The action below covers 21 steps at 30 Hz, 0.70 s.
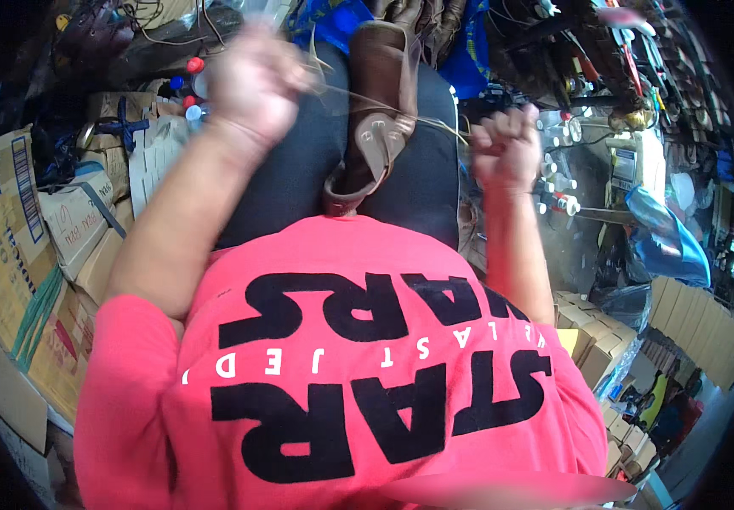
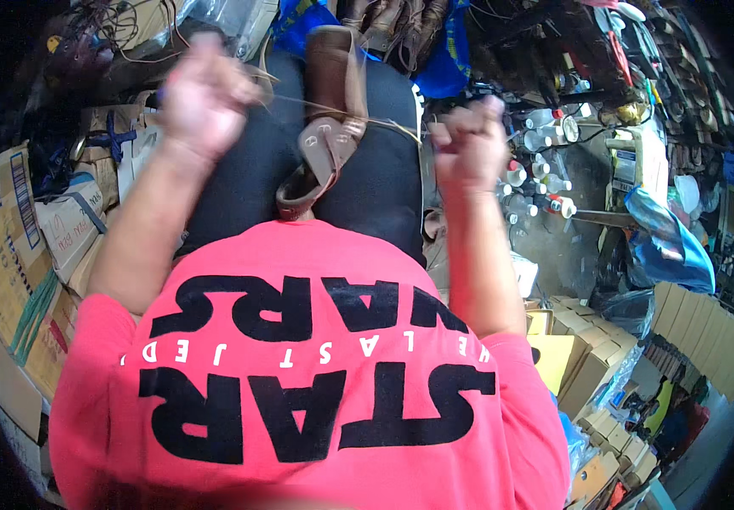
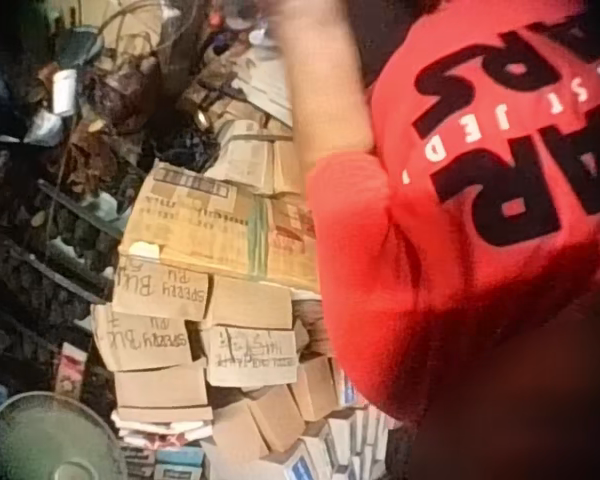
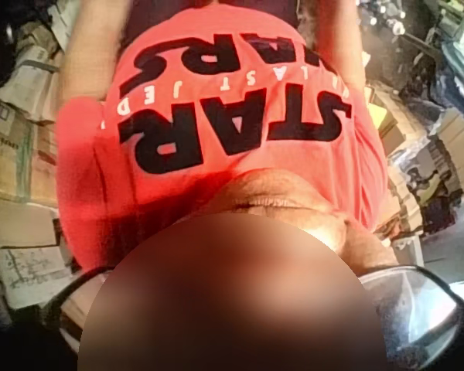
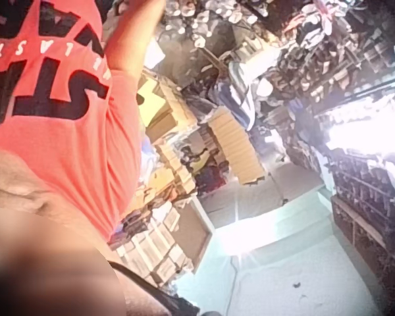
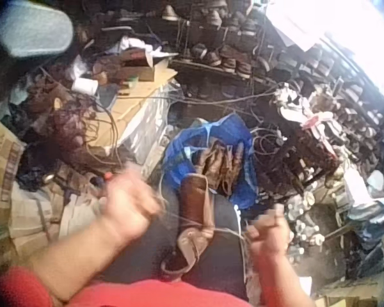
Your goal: Sewing and lacing a leather shoe by hand in a workshop.
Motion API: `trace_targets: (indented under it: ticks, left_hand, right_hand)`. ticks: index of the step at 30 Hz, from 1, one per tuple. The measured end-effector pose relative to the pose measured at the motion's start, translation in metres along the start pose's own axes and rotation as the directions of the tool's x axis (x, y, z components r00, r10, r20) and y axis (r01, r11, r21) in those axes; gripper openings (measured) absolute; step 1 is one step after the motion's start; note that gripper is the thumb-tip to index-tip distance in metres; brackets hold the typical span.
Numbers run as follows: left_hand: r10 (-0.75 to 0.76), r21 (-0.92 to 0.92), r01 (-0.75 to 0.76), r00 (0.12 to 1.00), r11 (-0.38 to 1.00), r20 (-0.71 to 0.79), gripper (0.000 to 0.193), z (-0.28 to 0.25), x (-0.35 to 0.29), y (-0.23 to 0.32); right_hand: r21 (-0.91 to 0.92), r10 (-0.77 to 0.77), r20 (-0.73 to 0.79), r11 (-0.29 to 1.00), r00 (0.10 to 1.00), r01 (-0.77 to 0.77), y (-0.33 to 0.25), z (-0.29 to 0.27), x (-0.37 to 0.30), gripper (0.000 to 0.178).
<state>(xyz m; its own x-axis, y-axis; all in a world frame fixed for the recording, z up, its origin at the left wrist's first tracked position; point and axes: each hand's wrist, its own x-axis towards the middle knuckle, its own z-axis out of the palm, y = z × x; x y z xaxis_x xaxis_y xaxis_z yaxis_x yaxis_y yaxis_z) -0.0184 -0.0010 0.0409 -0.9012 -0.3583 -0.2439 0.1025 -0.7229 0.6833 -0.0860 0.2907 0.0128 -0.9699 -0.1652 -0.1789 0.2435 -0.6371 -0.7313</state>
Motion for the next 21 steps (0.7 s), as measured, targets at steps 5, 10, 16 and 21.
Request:
trace_targets:
  ticks: [5, 10, 16, 21]
  left_hand:
    - [-0.059, 0.461, 0.028, 0.997, 0.887, 0.052, 0.042, -0.058, 0.02, 0.043]
    - [0.416, 0.92, -0.386, 0.828, -0.066, 0.377, 0.03, -0.012, -0.026, 0.094]
    - [-0.305, 0.664, -0.641, 0.767, -0.383, 0.565, 0.075, 0.055, -0.087, -0.003]
    - [-0.336, 0.623, -0.611, 0.79, -0.487, 0.513, 0.066, 0.054, -0.087, -0.009]
  right_hand:
    - [-0.134, 0.394, 0.007, 0.911, 0.919, -0.39, -0.005, -0.067, -0.004, 0.038]
    - [-0.993, 0.004, 0.054, 0.105, 0.999, 0.054, -0.072, -0.053, 0.007, 0.059]
    - [-0.58, 0.397, 0.622, -0.347, 0.675, 0.738, -0.014, 0.104, 0.054, 0.062]
    - [-0.642, 0.595, 0.058, -0.593, 0.802, 0.486, -0.019, 0.13, 0.063, 0.043]
